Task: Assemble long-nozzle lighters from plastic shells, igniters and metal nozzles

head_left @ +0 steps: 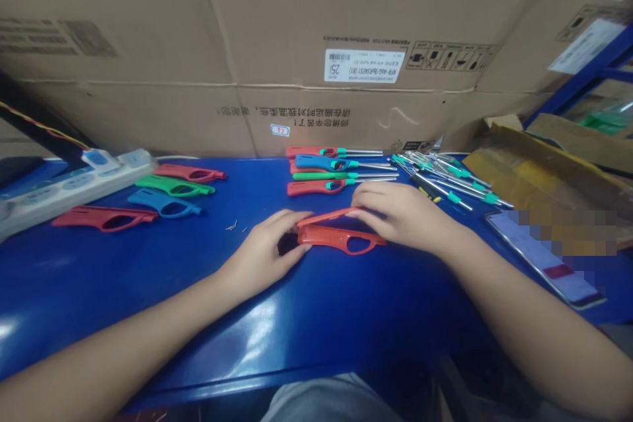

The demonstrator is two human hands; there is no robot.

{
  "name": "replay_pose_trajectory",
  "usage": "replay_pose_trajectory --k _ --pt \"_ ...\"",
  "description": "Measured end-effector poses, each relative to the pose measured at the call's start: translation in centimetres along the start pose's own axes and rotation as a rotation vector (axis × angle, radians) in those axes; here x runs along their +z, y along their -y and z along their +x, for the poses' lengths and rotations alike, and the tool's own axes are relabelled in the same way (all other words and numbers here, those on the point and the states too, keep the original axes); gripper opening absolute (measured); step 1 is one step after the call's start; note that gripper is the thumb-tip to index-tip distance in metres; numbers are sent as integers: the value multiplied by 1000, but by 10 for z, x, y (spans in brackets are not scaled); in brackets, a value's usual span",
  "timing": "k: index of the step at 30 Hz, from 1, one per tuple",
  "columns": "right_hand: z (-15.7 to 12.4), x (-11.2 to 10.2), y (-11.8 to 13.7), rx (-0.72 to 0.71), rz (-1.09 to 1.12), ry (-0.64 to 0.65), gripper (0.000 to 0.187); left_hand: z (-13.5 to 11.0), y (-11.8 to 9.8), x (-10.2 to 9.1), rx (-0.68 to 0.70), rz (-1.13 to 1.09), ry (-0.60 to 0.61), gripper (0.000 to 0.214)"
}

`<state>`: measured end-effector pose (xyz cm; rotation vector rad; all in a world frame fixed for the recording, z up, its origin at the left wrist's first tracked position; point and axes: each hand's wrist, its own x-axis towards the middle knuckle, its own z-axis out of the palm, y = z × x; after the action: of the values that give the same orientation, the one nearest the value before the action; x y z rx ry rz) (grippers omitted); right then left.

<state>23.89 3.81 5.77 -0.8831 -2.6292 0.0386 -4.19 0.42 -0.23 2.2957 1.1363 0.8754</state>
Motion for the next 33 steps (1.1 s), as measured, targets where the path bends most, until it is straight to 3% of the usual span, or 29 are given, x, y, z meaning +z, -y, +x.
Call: replay_pose_trajectory --k 4,10,14,16,18,22,24,28,30,33 --pt "-1 0 -4 18 -48 -68 27 -1 2 1 10 -23 -14 43" --pt "-2 0 -4 120 -158 -184 25 -5 -3 2 -2 7 -51 73" --pt "-1 -5 -7 199 -165 -325 26 -4 -9 -1 20 34 -95 61" --pt "-2 -8 -12 227 -167 -375 26 -4 -11 -3 72 42 -37 45" --pt "-3 -10 -17 226 -192 -397 26 -4 -12 -4 141 74 98 34" --pt "-2 -10 -23 217 -211 -391 26 -5 -13 -5 217 171 345 35" --pt "0 -9 -21 259 -72 -369 27 -5 -15 -5 219 190 381 38" --pt "4 -12 -10 456 410 -255 34 -6 -20 -6 224 273 345 41" --pt "4 -18 -6 485 590 -106 39 -6 -21 -6 218 328 316 42" --pt "2 -25 -4 413 689 284 39 -5 -21 -7 194 384 269 42"
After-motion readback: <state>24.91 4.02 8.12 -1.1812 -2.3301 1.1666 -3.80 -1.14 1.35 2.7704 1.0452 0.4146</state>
